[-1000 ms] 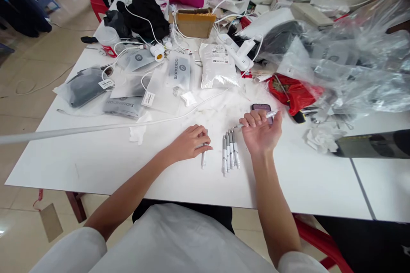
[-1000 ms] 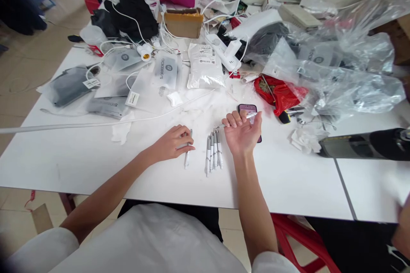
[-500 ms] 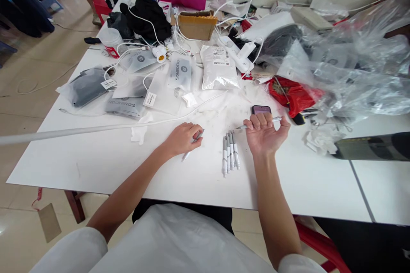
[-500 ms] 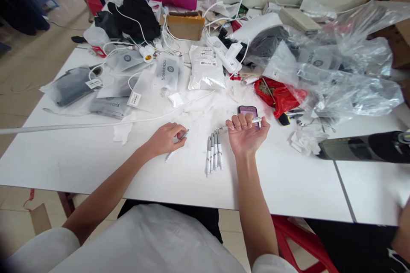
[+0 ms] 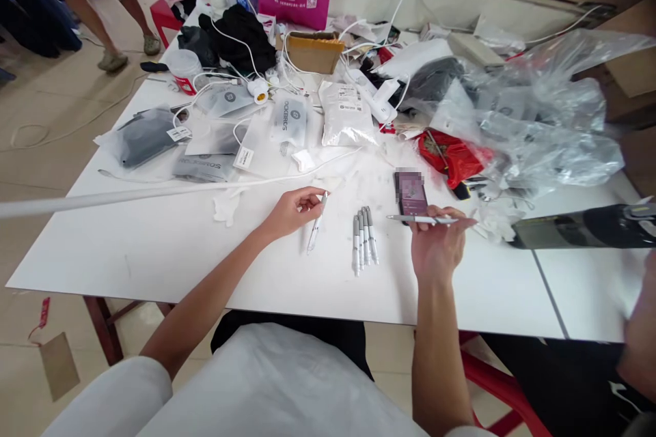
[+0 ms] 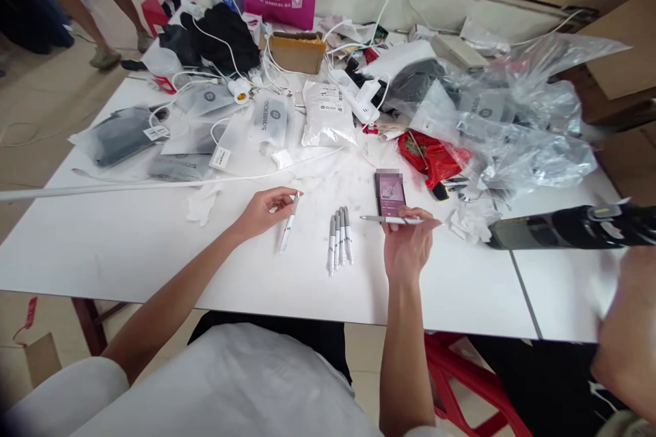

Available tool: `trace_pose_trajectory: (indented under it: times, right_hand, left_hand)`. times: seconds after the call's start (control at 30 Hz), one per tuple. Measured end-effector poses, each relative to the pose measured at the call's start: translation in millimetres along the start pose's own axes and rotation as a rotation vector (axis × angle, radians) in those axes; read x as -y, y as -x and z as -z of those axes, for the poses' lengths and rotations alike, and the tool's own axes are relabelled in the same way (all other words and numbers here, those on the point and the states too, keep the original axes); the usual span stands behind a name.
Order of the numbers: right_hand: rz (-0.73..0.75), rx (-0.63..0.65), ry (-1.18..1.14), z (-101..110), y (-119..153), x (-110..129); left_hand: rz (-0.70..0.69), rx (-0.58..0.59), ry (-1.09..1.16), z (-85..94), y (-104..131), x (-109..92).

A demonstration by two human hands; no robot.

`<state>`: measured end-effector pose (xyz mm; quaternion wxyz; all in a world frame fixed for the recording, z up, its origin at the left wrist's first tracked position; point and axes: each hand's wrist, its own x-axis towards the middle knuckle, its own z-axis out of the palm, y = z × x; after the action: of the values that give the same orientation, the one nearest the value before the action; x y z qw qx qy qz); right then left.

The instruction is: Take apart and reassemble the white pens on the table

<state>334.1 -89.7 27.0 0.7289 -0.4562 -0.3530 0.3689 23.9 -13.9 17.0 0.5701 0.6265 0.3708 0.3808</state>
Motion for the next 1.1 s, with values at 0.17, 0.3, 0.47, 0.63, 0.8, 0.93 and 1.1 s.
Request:
trace_pose_trajectory:
  times: [0.17,0.3,0.47,0.63,0.8,0.93,1.1]
  right_hand:
    - [0.048,0.008,0.528,26,52,-11]
    - [0.150,0.277,0.924,28,77,-15]
    - [0.241,0.396,0.973,21,85,-17]
    - [0.284,0.382,1.020,13,75,-14]
    - [0.396,0.375,0.922,-22,47,-5]
    - [0.350,0.507,0.810,-65,14,1]
    - [0.185,0.818,0.798,-97,-19,-9]
  left_hand:
    - [0.058,-0.054,0.395,2.2,-7,-2]
    - [0.117,-0.097,0.593,6.2,-8,-4]
    - [0.133,-0.103,0.635,9.6,-8,-6]
    - [0.122,-0.078,0.665,10.3,-8,-3]
    - [0.114,-0.068,0.623,9.9,-7,-1]
    - [0.082,-0.065,0.514,6.2,-6,-1]
    - [-0.025,-0.160,0.223,5.1,-7,0]
